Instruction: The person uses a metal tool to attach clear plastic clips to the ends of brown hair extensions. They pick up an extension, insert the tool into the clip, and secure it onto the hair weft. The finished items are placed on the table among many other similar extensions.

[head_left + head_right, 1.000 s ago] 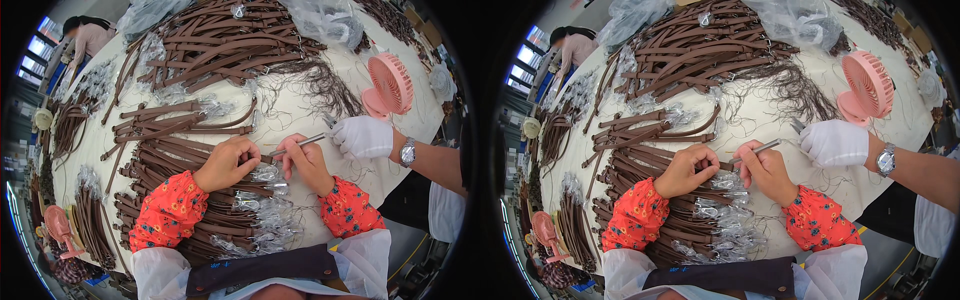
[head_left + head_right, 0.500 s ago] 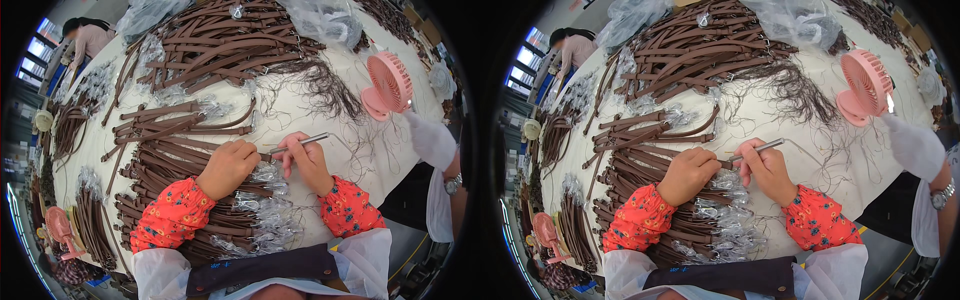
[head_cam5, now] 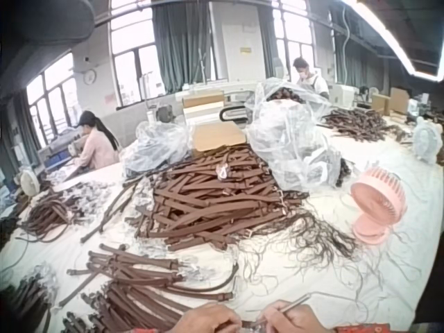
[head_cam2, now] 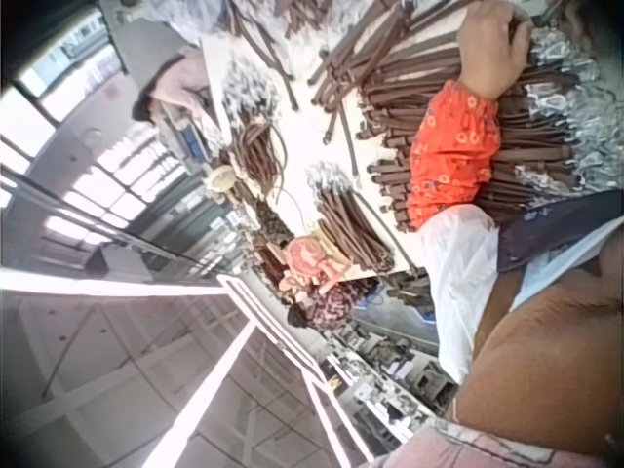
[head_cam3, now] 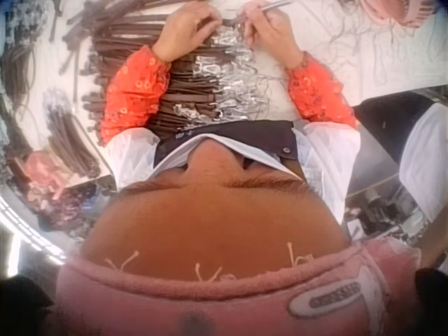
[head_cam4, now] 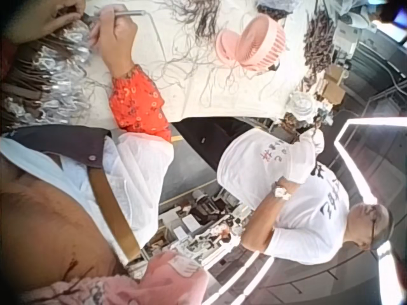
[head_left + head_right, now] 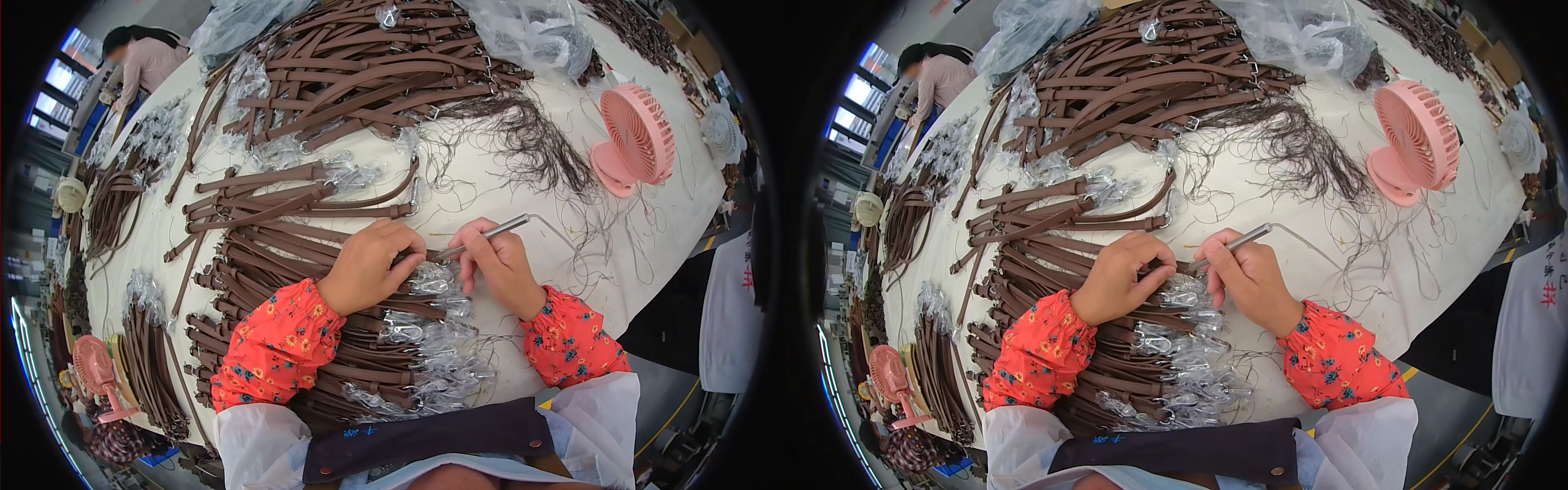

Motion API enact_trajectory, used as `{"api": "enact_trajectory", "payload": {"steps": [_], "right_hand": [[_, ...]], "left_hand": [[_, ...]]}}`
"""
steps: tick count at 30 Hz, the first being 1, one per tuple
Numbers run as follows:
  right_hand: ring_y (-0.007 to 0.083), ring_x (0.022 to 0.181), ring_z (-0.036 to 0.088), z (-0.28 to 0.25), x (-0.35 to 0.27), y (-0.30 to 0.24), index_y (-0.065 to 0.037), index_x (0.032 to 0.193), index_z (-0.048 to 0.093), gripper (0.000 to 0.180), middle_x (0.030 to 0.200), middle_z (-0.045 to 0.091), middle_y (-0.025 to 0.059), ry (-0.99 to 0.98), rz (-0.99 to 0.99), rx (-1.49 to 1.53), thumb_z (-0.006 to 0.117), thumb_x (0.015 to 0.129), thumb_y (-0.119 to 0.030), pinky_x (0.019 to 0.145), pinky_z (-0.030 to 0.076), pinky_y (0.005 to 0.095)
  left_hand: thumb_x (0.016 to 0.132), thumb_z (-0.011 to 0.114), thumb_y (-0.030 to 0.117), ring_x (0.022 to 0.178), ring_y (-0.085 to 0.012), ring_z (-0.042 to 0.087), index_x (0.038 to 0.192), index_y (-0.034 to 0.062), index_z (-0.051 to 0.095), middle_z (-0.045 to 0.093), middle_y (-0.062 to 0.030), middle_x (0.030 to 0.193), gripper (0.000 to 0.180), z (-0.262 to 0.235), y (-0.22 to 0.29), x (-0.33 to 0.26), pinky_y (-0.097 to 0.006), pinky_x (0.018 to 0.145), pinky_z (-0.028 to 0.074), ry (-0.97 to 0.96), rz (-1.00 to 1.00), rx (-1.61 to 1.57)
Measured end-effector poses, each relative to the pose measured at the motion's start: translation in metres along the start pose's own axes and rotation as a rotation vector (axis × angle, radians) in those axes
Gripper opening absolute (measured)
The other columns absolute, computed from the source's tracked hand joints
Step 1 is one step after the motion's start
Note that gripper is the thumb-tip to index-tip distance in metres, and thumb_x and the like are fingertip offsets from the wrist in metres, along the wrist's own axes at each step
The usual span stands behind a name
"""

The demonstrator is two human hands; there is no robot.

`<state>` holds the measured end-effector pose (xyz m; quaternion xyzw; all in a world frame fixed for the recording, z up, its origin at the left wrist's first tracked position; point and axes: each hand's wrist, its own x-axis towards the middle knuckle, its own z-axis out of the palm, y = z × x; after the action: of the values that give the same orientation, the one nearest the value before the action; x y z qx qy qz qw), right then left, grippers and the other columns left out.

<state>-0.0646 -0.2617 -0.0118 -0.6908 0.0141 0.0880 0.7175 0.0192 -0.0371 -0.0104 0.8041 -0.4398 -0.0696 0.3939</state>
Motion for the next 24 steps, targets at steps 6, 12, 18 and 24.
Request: {"api": "enact_trajectory", "payload": {"steps": [6,12,18,24], "right_hand": [[0.0116,0.052,0.058,0.0,0.0,0.001,0.002,0.099,0.062,0.04,0.066,0.06,0.0048,0.001,-0.005,-0.007,0.045,0.108,-0.034,0.052,0.046,0.0234],[0.0116,0.053,0.058,0.0,0.001,0.004,0.002,0.1,0.061,0.04,0.065,0.059,0.0045,-0.004,-0.024,-0.014,0.045,0.108,-0.034,0.051,0.045,0.0235],[0.0083,0.054,0.058,0.001,0.002,0.007,0.001,0.103,0.061,0.037,0.065,0.06,0.0017,0.042,-0.141,0.094,0.043,0.109,-0.032,0.072,0.054,0.0267],[0.0088,0.06,0.06,0.003,0.001,0.008,0.001,0.108,0.058,0.034,0.071,0.06,0.0021,0.056,-0.184,0.085,0.043,0.109,-0.029,0.083,0.056,0.0316]], "left_hand": [[0.084,0.072,0.006,0.08,-0.0302,0.06,0.09,0.0051,0.065,0.065,-0.0095,0.085,0.009,-0.001,0.0,0.0,-0.038,0.073,0.048,-0.005,0.01,-0.003],[0.085,0.073,0.008,0.076,-0.0244,0.058,0.092,0.0053,0.066,0.065,-0.0069,0.088,0.011,-0.004,0.006,-0.002,-0.035,0.066,0.048,-0.035,-0.172,-0.089],[0.083,0.076,0.011,0.085,-0.0258,0.058,0.096,0.0064,0.067,0.063,-0.0063,0.106,0.017,-0.001,0.001,-0.003,-0.039,0.078,0.047,0.069,0.012,0.127],[0.079,0.078,0.013,0.088,-0.0277,0.057,0.09,0.0084,0.065,0.063,-0.0046,0.097,0.018,-0.001,0.006,-0.002,-0.041,0.084,0.046,-0.003,0.109,0.332]]}}
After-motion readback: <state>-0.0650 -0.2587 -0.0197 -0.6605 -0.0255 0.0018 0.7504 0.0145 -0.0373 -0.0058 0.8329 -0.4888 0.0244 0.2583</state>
